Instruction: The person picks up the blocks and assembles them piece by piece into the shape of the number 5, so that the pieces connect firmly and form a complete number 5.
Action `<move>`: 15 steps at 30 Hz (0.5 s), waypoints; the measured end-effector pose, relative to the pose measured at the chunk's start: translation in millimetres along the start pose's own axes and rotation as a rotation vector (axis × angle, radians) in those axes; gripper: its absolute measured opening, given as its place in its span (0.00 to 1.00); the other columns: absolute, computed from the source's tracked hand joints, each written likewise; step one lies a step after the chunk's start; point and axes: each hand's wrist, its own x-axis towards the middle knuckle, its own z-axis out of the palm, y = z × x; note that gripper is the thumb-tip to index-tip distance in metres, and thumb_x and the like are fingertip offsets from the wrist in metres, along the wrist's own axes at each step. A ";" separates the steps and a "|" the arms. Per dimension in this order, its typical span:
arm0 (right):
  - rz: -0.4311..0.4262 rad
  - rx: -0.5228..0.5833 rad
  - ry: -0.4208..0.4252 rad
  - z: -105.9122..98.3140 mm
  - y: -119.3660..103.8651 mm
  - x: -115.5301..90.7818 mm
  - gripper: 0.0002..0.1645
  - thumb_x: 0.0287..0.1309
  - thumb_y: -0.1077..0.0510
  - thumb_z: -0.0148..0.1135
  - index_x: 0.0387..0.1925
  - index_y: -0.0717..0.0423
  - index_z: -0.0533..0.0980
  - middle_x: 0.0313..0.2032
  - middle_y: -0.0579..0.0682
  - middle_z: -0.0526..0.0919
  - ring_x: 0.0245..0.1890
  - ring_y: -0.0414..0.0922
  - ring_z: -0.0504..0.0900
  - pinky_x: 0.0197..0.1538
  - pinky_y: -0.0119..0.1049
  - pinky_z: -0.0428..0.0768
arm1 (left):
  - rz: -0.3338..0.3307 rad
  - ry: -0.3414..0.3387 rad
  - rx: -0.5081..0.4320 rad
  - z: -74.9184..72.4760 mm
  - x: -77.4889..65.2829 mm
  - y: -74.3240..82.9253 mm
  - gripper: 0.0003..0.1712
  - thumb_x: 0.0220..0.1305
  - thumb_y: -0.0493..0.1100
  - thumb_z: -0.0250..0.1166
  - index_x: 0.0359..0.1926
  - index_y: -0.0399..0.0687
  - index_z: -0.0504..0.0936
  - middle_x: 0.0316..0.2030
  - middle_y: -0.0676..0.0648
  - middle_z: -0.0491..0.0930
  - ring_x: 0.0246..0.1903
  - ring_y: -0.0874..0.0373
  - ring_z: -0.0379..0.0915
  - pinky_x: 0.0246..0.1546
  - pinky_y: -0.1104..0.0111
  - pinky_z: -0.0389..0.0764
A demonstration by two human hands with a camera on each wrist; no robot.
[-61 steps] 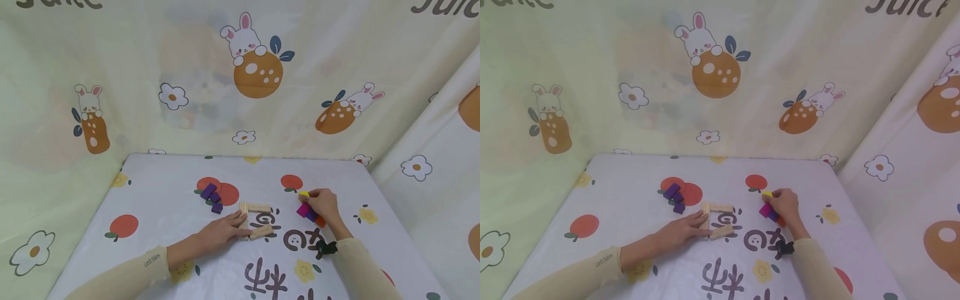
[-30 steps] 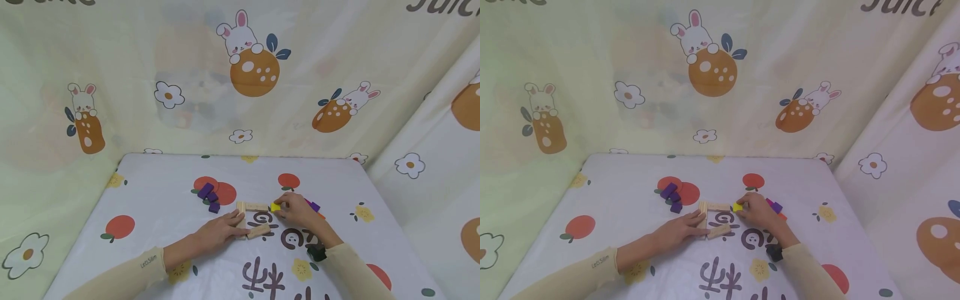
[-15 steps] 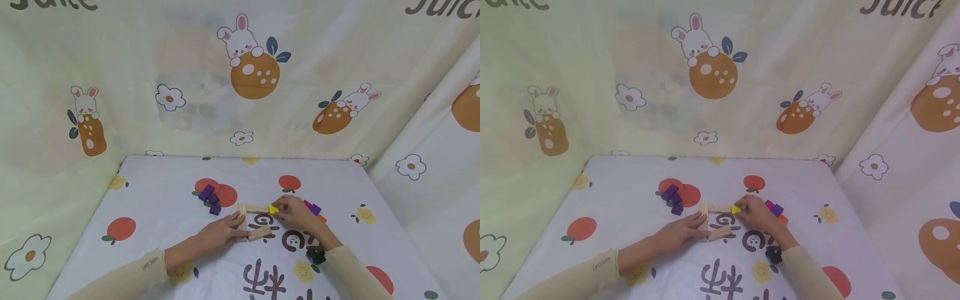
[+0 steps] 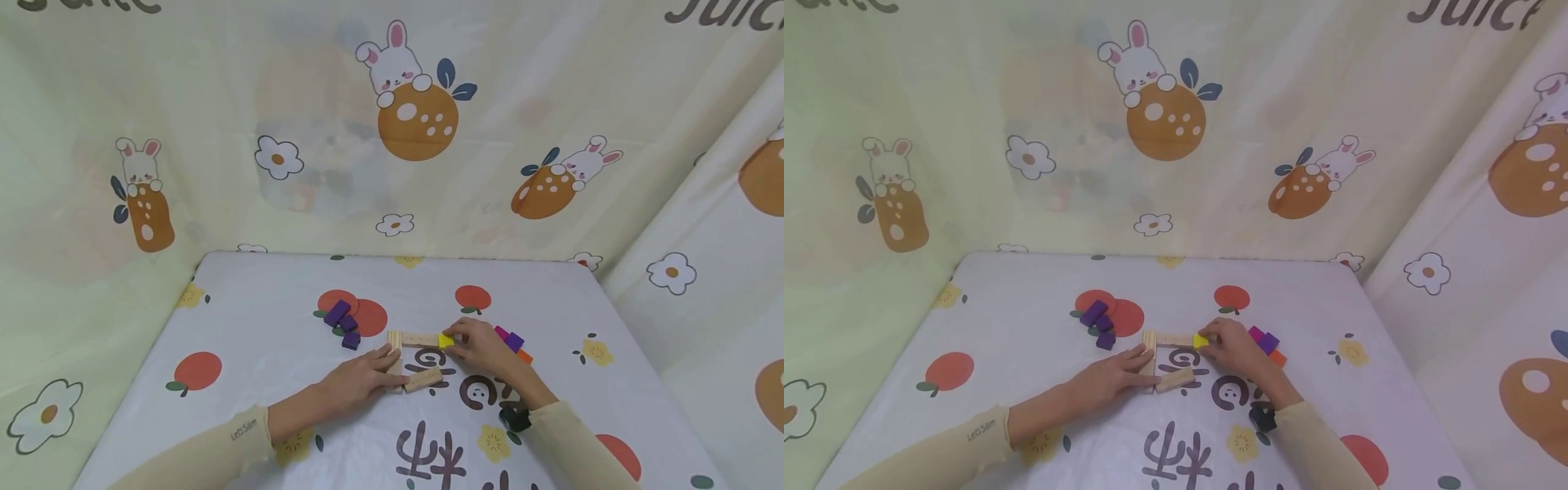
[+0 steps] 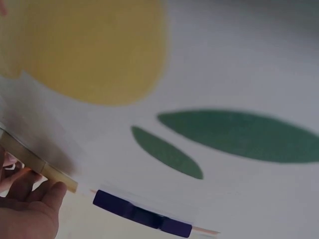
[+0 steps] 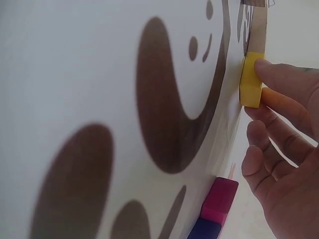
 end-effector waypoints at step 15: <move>0.145 0.114 0.175 -38.3 35.7 -32.5 0.20 0.67 0.54 0.73 0.57 0.56 0.84 0.47 0.54 0.89 0.40 0.46 0.79 0.41 0.30 0.80 | 0.009 0.004 -0.012 -0.3 0.1 0.6 0.23 0.79 0.43 0.62 0.70 0.65 0.81 0.77 0.41 0.69 0.80 0.42 0.61 0.76 0.51 0.72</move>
